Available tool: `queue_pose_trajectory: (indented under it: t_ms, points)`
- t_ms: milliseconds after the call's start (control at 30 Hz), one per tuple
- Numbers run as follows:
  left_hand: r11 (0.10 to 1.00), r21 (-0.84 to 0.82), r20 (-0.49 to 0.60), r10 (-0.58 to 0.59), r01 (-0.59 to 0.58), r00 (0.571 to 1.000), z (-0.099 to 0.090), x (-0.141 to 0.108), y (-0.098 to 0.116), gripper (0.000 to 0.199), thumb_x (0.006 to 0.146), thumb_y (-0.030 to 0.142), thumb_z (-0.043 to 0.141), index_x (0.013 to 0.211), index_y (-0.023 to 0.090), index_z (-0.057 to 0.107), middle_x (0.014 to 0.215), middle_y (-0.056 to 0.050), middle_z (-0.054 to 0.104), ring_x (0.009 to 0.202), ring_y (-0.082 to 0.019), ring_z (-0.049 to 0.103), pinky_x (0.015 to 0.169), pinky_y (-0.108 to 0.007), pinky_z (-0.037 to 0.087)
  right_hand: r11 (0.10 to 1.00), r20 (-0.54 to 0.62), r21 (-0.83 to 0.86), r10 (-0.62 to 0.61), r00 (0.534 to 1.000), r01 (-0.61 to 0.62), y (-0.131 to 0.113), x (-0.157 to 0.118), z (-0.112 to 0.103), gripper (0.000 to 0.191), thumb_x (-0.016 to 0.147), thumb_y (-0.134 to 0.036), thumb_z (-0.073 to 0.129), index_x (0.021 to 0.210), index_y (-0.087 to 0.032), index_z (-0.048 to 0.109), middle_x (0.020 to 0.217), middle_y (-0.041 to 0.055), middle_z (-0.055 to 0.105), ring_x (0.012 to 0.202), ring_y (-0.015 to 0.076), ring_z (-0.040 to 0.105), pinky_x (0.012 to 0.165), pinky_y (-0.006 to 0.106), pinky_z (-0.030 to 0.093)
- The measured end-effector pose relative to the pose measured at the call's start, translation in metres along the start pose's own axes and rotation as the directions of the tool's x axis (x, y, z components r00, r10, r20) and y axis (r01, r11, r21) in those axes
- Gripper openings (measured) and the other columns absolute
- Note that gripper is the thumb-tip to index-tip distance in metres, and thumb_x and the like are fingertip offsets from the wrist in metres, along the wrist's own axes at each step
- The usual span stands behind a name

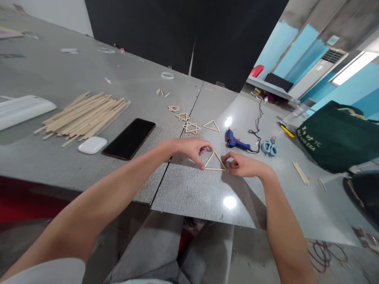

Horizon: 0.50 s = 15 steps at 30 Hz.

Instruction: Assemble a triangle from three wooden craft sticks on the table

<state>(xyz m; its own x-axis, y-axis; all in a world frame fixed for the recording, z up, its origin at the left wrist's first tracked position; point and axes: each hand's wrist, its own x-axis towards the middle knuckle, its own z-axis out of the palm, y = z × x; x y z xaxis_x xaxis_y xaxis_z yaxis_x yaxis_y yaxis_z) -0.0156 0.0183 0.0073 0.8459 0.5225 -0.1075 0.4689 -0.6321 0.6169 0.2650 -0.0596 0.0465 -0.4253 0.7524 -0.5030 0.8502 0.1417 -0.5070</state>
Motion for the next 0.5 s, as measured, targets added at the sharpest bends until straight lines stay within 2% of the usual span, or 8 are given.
queue_pose_trajectory:
  t_ms: [200, 500]
  points:
    - [1.000, -0.013, 0.027, 0.012, -0.012, 1.000, -0.0032, -0.0023, -0.0015, 0.089, 0.065, 0.065, 0.085, 0.140, 0.025, 0.061, 0.107, -0.004, 0.065, 0.096, -0.023, 0.059, 0.082, -0.030, 0.043, 1.000, 0.001, -0.008, -0.010, 1.000, 0.010, 0.0004, 0.0005, -0.0006, 0.042, 0.086, -0.022, 0.063, 0.127, -0.018, 0.055, 0.064, -0.0090, 0.046, 0.058, 0.0141, 0.041, 0.056, 0.027, 0.031]
    - [0.997, 0.079, -0.016, -0.007, 0.008, 1.000, 0.0012, 0.0000, 0.0072, 0.094, 0.060, 0.067, 0.089, 0.137, 0.019, 0.063, 0.104, -0.004, 0.066, 0.097, -0.025, 0.059, 0.083, -0.031, 0.042, 1.000, -0.018, -0.018, -0.017, 1.000, 0.017, 0.0004, 0.0000, 0.0004, 0.041, 0.086, -0.021, 0.064, 0.126, -0.018, 0.057, 0.064, -0.0090, 0.047, 0.057, 0.0141, 0.042, 0.055, 0.027, 0.032]
